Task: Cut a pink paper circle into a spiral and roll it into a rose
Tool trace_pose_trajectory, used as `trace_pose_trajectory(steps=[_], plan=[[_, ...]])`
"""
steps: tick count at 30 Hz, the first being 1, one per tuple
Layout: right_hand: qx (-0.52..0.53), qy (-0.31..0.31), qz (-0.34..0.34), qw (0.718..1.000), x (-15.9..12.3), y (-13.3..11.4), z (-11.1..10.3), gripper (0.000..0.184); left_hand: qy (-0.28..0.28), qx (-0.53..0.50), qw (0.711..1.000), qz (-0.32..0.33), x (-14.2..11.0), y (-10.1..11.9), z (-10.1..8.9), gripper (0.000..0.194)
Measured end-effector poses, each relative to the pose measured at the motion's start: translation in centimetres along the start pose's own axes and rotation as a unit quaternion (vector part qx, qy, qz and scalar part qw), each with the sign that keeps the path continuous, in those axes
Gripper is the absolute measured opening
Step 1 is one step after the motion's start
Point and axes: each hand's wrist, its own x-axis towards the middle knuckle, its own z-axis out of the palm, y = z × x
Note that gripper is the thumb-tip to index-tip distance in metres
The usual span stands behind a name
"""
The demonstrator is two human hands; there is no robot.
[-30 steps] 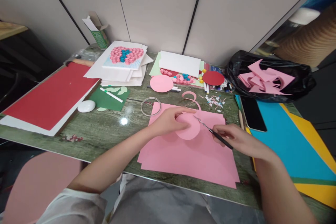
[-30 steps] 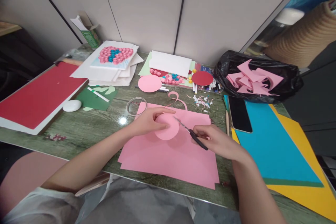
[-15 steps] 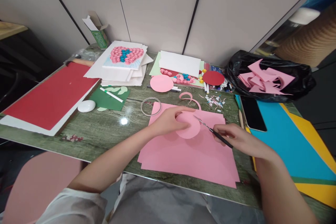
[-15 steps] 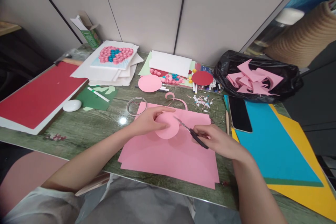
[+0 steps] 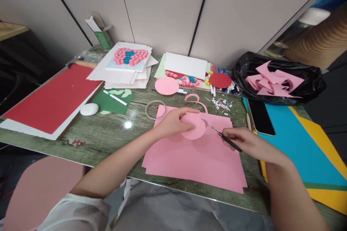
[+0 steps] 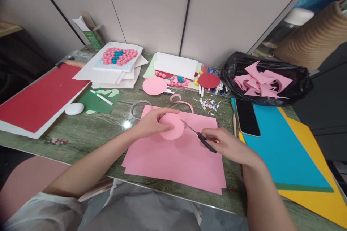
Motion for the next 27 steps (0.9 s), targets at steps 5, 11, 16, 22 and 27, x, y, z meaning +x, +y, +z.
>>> trace_pose_trajectory(steps=[5,11,16,22,27], plan=[[0.006,0.005,0.002,1.0,-0.1,0.2,0.0,0.025,0.008,-0.001,1.0,0.007,0.1,-0.1,-0.1,0.047],[0.018,0.003,0.007,1.0,0.0,-0.2,0.2,0.027,0.007,0.002,1.0,0.024,0.1,-0.1,-0.2,0.046],[0.023,-0.007,0.019,1.0,0.2,-0.9,0.4,0.031,-0.014,0.009,1.0,0.023,0.0,0.0,0.1,0.047],[0.028,-0.009,0.015,0.999,0.4,-1.0,0.5,0.031,-0.03,0.041,0.999,0.008,-0.1,0.3,0.3,0.047],[0.026,-0.007,0.004,1.0,0.4,-0.7,0.6,0.033,-0.033,0.047,0.998,0.01,-0.1,0.4,0.2,0.046]])
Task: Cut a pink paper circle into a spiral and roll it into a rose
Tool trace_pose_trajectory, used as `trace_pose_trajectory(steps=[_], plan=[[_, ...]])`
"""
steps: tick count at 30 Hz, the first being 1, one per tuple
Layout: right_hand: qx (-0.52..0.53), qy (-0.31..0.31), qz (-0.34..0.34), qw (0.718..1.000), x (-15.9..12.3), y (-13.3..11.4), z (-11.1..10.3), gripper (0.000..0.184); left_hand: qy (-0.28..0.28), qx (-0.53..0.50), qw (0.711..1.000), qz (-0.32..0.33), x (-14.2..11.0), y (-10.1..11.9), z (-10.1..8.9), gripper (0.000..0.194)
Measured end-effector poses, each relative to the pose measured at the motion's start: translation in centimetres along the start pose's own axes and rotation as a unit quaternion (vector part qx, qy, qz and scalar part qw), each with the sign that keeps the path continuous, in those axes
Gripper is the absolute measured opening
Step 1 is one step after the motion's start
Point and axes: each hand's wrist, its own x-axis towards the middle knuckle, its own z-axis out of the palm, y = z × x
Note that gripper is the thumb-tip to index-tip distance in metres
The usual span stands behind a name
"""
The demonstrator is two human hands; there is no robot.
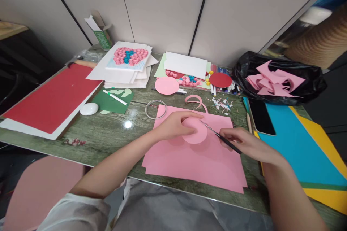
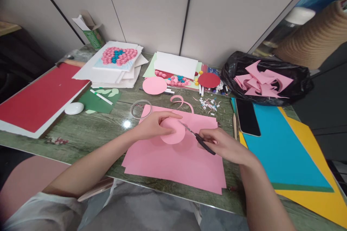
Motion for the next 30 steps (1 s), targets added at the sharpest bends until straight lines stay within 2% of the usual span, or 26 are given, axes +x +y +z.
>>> trace_pose_trajectory(steps=[7,30], plan=[[-0.018,0.006,-0.002,1.0,-0.1,0.0,-0.1,0.03,0.002,-0.034,0.999,0.003,0.0,-0.2,0.0,0.053],[-0.029,0.011,-0.012,0.999,-0.5,1.1,-0.5,0.021,0.036,-0.045,0.998,0.007,0.1,-0.4,-0.2,0.051]])
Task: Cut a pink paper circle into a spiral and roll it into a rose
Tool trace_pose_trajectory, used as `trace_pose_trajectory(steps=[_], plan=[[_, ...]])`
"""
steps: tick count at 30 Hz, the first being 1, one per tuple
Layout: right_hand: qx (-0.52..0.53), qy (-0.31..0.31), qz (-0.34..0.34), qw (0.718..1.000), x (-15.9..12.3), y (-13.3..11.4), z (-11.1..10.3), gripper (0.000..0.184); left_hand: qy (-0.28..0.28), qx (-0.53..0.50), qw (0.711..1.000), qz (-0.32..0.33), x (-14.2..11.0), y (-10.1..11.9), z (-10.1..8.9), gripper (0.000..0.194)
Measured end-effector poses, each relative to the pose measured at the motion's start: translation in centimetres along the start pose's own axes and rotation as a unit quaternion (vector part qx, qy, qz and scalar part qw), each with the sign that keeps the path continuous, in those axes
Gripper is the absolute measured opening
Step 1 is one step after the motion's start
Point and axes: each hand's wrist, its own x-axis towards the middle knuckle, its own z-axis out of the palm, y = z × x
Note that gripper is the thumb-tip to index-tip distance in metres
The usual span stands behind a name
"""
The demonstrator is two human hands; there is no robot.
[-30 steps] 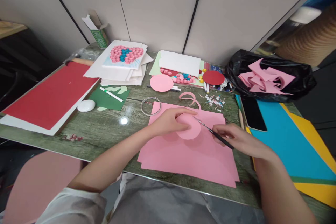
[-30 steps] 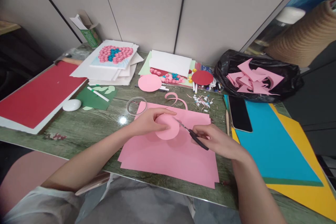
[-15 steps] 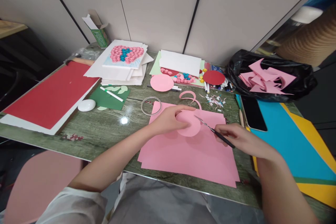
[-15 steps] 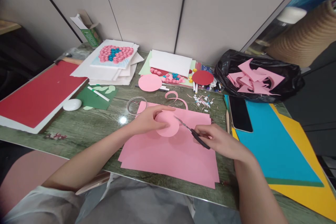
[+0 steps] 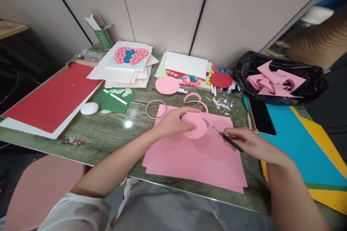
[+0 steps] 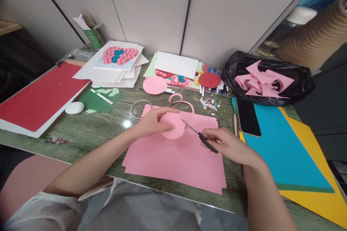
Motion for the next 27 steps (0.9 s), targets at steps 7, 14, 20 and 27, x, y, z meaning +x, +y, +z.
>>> trace_pose_trajectory(steps=[7,14,20,27], plan=[[0.018,-0.007,0.016,1.0,0.1,-0.5,0.1,0.028,-0.002,0.01,1.0,0.002,0.1,0.1,-0.1,0.051],[0.025,-0.023,0.024,0.999,0.5,-1.4,0.4,0.033,-0.036,0.034,0.999,-0.007,-0.1,0.6,0.2,0.05],[0.025,-0.017,0.017,0.999,0.7,-1.5,0.6,0.033,-0.05,0.051,0.997,-0.018,-0.1,0.6,0.3,0.052],[0.023,-0.009,0.013,1.0,0.6,-1.3,0.4,0.032,-0.04,0.04,0.998,-0.009,-0.1,0.5,0.3,0.055]])
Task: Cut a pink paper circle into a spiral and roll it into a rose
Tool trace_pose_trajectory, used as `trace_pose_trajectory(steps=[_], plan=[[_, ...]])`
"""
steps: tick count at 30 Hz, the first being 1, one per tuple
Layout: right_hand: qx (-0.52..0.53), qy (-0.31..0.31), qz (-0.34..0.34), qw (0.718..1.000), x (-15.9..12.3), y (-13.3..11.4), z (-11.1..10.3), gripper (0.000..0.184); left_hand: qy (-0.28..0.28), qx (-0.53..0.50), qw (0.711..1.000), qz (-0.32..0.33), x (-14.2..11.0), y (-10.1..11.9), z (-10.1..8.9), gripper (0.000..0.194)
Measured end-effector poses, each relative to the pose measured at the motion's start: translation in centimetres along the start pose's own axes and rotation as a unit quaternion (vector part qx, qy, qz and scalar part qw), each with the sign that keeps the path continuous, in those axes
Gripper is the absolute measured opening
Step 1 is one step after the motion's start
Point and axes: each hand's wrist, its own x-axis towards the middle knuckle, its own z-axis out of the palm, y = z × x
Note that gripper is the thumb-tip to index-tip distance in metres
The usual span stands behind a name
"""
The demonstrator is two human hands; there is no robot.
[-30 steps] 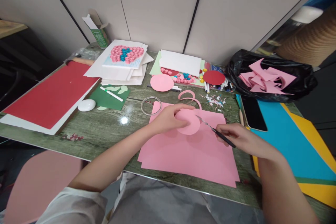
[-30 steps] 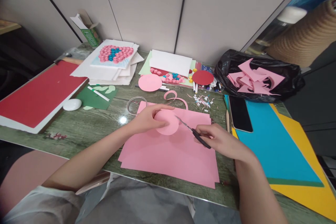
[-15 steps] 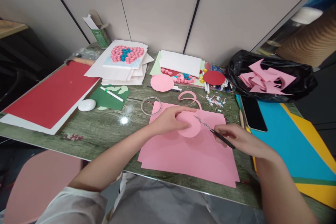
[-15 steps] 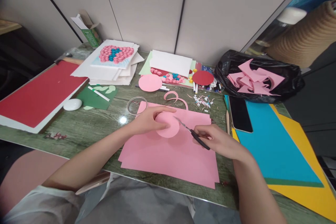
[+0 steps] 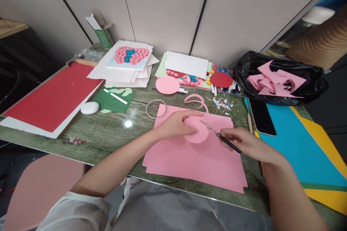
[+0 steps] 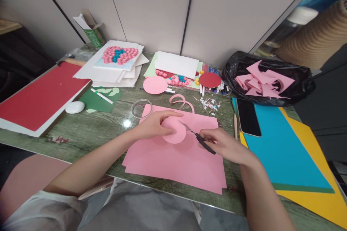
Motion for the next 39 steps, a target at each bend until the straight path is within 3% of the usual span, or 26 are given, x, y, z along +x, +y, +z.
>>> trace_pose_trajectory(steps=[21,39], plan=[[-0.011,0.01,-0.005,1.0,-0.37,0.89,-0.38,0.023,0.023,-0.043,0.999,0.015,0.1,-0.46,-0.24,0.054],[0.001,0.0,0.008,1.0,0.16,0.2,0.43,0.034,-0.027,0.008,1.0,0.007,-0.04,-0.27,-0.09,0.048]])
